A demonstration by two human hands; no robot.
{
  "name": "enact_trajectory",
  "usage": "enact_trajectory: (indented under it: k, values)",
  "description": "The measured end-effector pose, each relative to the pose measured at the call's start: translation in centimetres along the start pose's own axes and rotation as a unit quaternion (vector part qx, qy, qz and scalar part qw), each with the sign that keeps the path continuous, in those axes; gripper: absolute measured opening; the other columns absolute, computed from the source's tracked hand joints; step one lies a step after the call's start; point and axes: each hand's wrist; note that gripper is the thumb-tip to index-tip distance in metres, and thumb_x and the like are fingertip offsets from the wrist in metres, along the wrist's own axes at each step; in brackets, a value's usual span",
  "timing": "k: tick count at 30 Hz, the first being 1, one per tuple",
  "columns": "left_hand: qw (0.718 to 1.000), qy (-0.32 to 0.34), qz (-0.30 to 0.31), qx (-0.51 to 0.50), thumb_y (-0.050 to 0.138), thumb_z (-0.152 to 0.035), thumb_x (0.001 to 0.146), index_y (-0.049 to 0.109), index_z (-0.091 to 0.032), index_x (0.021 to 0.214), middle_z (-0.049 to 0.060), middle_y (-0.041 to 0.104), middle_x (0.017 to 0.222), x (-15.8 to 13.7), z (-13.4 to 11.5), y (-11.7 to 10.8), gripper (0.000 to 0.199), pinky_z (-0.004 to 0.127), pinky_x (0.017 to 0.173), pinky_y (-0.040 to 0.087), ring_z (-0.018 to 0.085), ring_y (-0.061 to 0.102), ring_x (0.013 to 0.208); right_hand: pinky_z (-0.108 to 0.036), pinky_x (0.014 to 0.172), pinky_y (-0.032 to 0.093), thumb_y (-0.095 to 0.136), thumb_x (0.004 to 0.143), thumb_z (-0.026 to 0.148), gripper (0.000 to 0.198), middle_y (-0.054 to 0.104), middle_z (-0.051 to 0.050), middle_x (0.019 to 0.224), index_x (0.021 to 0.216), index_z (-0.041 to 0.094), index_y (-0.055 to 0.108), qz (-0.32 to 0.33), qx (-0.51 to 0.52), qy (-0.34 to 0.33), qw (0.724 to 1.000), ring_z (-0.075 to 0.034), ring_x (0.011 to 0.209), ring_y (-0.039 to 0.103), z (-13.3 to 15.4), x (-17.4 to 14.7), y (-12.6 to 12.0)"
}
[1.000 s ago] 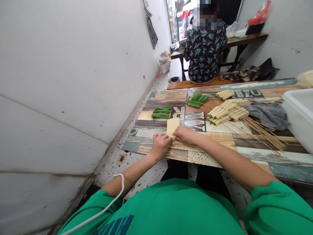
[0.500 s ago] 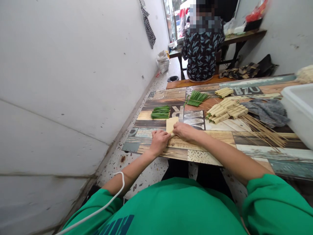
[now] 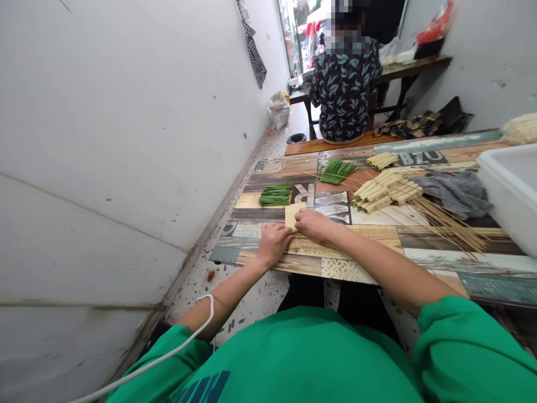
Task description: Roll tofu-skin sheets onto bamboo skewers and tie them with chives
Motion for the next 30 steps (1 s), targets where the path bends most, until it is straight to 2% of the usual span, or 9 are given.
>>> enact_trajectory:
  k: [2,6,10,12,16,20,25,27,30]
  values:
    - [1.000,-0.007,0.005,-0.009,0.051,-0.028,0.097,0.071,-0.022,0.089,0.006,0.070,0.093,0.5,0.4,0.2,0.022,0.037,0.082,0.034,0.021,0.056,0.092,-0.031,0.069,0.026,0.052,0.093,0.028,0.027,0.061,-0.011,0.083,0.078,0.014,0.070,-0.003,-0.005,0.013,1.000,-0.019,0.079,0.046,0.1,-0.1,0.2]
    - [0.998,-0.032,0.025,-0.048,0.053,-0.027,0.095,0.073,-0.022,0.088,0.006,0.072,0.092,1.4,1.1,0.2,0.022,0.035,0.080,0.036,0.020,0.058,0.091,-0.031,0.071,0.027,0.051,0.095,0.026,0.023,0.063,-0.011,0.089,0.096,0.013,0.070,-0.043,-0.006,0.029,0.999,-0.019,0.081,0.047,0.2,-0.3,0.8]
    - [0.997,-0.036,0.014,-0.066,0.053,-0.025,0.095,0.070,-0.022,0.106,0.005,0.072,0.095,1.0,1.2,0.1,0.020,0.033,0.080,0.037,0.019,0.060,0.090,-0.031,0.070,0.026,0.048,0.097,0.026,0.026,0.063,-0.011,0.086,0.090,0.014,0.070,-0.038,-0.017,0.008,0.999,-0.020,0.082,0.046,0.6,-0.5,0.6]
    - [0.999,-0.015,0.003,-0.039,0.049,-0.026,0.098,0.067,-0.022,0.110,0.005,0.072,0.092,0.4,0.9,0.1,0.022,0.034,0.081,0.035,0.020,0.059,0.089,-0.031,0.070,0.026,0.051,0.096,0.027,0.025,0.063,-0.010,0.086,0.085,0.014,0.070,-0.025,-0.009,0.020,0.999,-0.020,0.083,0.046,0.9,-0.6,0.2]
    - [0.998,0.063,-0.008,0.021,0.046,-0.028,0.099,0.066,-0.022,0.099,0.005,0.069,0.092,-0.4,0.3,0.1,0.022,0.036,0.086,0.032,0.020,0.056,0.093,-0.030,0.071,0.028,0.052,0.095,0.031,0.028,0.061,-0.011,0.094,0.081,0.015,0.070,-0.011,0.016,0.078,0.997,-0.020,0.087,0.047,1.7,-0.8,-0.2]
    - [0.996,0.066,-0.030,0.050,0.051,-0.031,0.097,0.065,-0.021,0.098,0.005,0.065,0.092,-0.2,-0.3,0.2,0.017,0.035,0.084,0.032,0.021,0.053,0.093,-0.031,0.074,0.031,0.050,0.096,0.031,0.027,0.061,-0.011,0.093,0.090,0.015,0.071,-0.001,0.031,0.105,0.994,-0.021,0.089,0.048,2.3,-0.9,-0.1]
    - [0.993,0.087,-0.042,0.067,0.045,-0.027,0.100,0.064,-0.019,0.091,0.005,0.063,0.085,0.3,-0.3,0.8,0.022,0.035,0.081,0.032,0.020,0.052,0.088,-0.032,0.080,0.037,0.046,0.096,0.022,0.025,0.064,-0.012,0.093,0.103,0.012,0.068,-0.076,0.096,0.104,0.987,-0.021,0.089,0.052,2.1,-1.4,1.1]
    - [0.991,0.107,-0.025,0.070,0.047,-0.027,0.099,0.062,-0.018,0.085,0.005,0.063,0.083,0.6,0.0,1.0,0.023,0.034,0.078,0.034,0.020,0.052,0.086,-0.032,0.081,0.040,0.050,0.093,0.019,0.025,0.066,-0.012,0.095,0.112,0.011,0.065,-0.112,0.126,0.114,0.979,-0.020,0.091,0.054,1.9,-1.8,1.5]
    - [0.987,0.147,0.013,0.070,0.050,-0.026,0.098,0.062,-0.017,0.084,0.006,0.063,0.083,1.4,0.6,0.9,0.020,0.033,0.075,0.036,0.020,0.051,0.084,-0.031,0.081,0.042,0.054,0.091,0.017,0.024,0.067,-0.012,0.094,0.111,0.010,0.065,-0.133,0.148,0.127,0.972,-0.020,0.092,0.057,1.8,-2.1,2.0]
Point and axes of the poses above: each hand's wrist, its own x-axis towards the middle knuckle, its own y-axis out of the palm, z = x × y
